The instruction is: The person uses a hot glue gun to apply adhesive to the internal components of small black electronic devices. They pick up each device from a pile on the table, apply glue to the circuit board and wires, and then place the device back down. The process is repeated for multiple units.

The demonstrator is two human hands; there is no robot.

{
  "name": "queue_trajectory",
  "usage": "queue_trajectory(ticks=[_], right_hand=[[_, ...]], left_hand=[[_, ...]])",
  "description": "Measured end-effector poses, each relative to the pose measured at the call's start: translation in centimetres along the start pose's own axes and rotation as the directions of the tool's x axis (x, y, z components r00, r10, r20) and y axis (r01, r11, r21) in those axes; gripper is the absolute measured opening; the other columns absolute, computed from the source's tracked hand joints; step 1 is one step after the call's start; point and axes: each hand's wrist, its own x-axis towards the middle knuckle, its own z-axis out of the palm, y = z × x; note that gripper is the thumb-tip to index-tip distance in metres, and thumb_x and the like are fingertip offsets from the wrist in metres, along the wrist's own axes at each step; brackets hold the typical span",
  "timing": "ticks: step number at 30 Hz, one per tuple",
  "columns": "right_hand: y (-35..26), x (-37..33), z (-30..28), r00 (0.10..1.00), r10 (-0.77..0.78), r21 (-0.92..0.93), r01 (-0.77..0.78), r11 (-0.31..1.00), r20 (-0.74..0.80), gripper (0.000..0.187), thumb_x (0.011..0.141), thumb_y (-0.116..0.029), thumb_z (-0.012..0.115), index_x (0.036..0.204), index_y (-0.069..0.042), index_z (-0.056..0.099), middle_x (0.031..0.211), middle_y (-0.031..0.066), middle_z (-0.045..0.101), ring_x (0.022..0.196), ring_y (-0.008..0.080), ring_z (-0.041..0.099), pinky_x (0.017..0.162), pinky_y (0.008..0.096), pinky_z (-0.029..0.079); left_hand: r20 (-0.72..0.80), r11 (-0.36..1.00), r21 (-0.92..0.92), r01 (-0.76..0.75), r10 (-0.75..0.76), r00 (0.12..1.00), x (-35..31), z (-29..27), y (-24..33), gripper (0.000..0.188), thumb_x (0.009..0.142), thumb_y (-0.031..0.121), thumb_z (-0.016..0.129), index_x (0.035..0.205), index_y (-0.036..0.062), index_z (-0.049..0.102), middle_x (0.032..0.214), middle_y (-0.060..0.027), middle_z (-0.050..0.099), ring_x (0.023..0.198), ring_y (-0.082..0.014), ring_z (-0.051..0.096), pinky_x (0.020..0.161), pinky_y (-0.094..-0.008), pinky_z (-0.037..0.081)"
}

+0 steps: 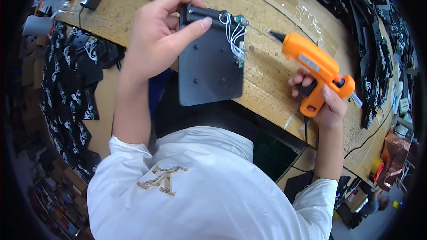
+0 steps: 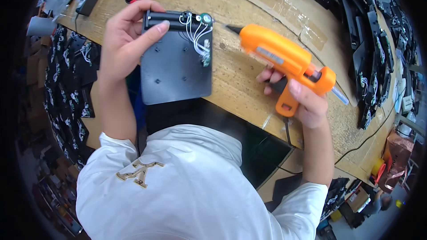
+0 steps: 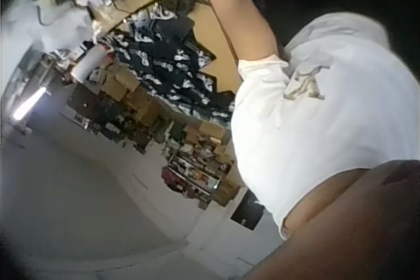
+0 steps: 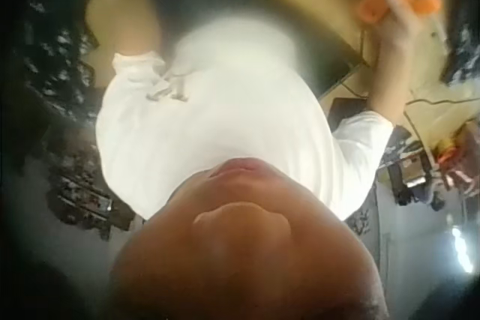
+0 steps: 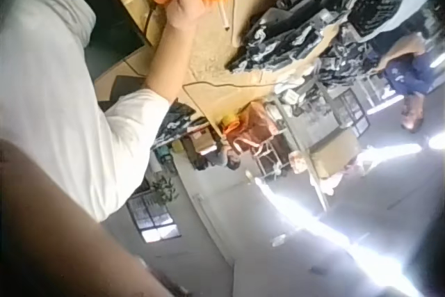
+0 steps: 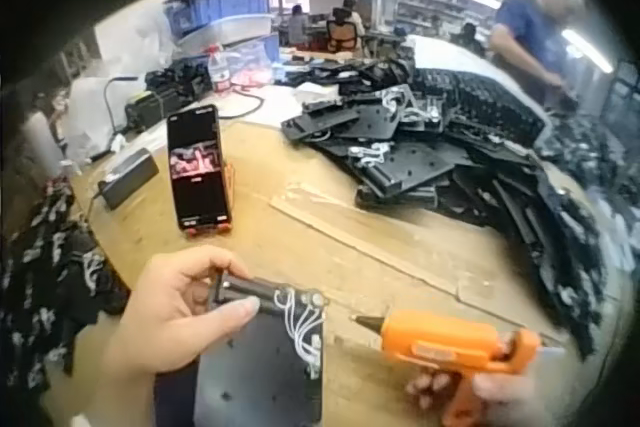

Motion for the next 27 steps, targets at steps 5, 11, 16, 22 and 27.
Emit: queue_trajectory(ticks=[5, 11, 16, 22, 27], right_hand=[[0.6, -0.3, 0.9, 0.999, 0.042, -0.192, -0.043, 0.98, -0.009, 0.058, 0.074, -0.05, 0.068, 0.094, 0.005, 0.066, 0.087, 0.0155, 0.067, 0.079, 0.0263, 0.068, 0.066, 0.0334, 0.053], [1.3, 0.9, 0.0, 0.982, -0.072, -0.577, 0.162, 0.801, 0.177, 0.07, 0.074, -0.068, 0.059, 0.079, 0.001, 0.065, 0.063, 0.0075, 0.057, 0.052, 0.0218, 0.055, 0.049, 0.0312, 0.041], [1.3, 0.8, 1.4, 0.986, -0.117, -0.665, 0.168, 0.728, 0.122, 0.074, 0.077, -0.075, 0.055, 0.071, -0.001, 0.059, 0.059, 0.0066, 0.051, 0.049, 0.0241, 0.051, 0.046, 0.032, 0.038], [1.5, 0.9, 1.0, 0.965, -0.162, -0.686, 0.261, 0.679, 0.206, 0.076, 0.077, -0.078, 0.052, 0.069, -0.002, 0.058, 0.059, 0.0053, 0.048, 0.047, 0.0227, 0.049, 0.045, 0.0317, 0.035], [1.5, 0.7, 1.1, 0.972, -0.14, -0.696, 0.233, 0.679, 0.189, 0.076, 0.077, -0.078, 0.052, 0.068, -0.003, 0.057, 0.058, 0.0051, 0.046, 0.046, 0.0222, 0.049, 0.044, 0.0316, 0.034]], left_hand=[[0.226, 0.927, 0.365, -0.081, -0.004, 0.974, 2.3, 0.2, 2.3, 0.023, 0.086, -0.006, 0.064, 0.109, -0.0076, 0.06, 0.092, -0.0068, 0.065, 0.081, -0.0076, 0.063, 0.071, -0.018, 0.05], [0.213, 0.913, 0.402, -0.065, -0.024, 0.977, 2.8, 1.2, 3.8, 0.018, 0.086, -0.006, 0.062, 0.104, -0.0079, 0.059, 0.083, -0.0088, 0.065, 0.07, -0.0084, 0.062, 0.061, -0.0192, 0.048], [0.229, 0.904, 0.418, -0.085, -0.015, 0.973, 2.5, 1.1, 3.5, 0.018, 0.086, -0.006, 0.063, 0.103, -0.0079, 0.059, 0.081, -0.0087, 0.065, 0.067, -0.0083, 0.062, 0.059, -0.0191, 0.047], [0.216, 0.901, 0.429, -0.069, -0.028, 0.976, 2.4, 0.6, 3.4, 0.017, 0.086, -0.006, 0.063, 0.103, -0.0079, 0.059, 0.08, -0.0086, 0.065, 0.065, -0.0082, 0.061, 0.057, -0.019, 0.046], [0.199, 0.901, 0.431, -0.051, -0.04, 0.979, 2.5, 0.6, 3.2, 0.017, 0.085, -0.006, 0.063, 0.102, -0.0079, 0.06, 0.078, -0.0086, 0.065, 0.062, -0.0081, 0.061, 0.055, -0.0189, 0.046]])
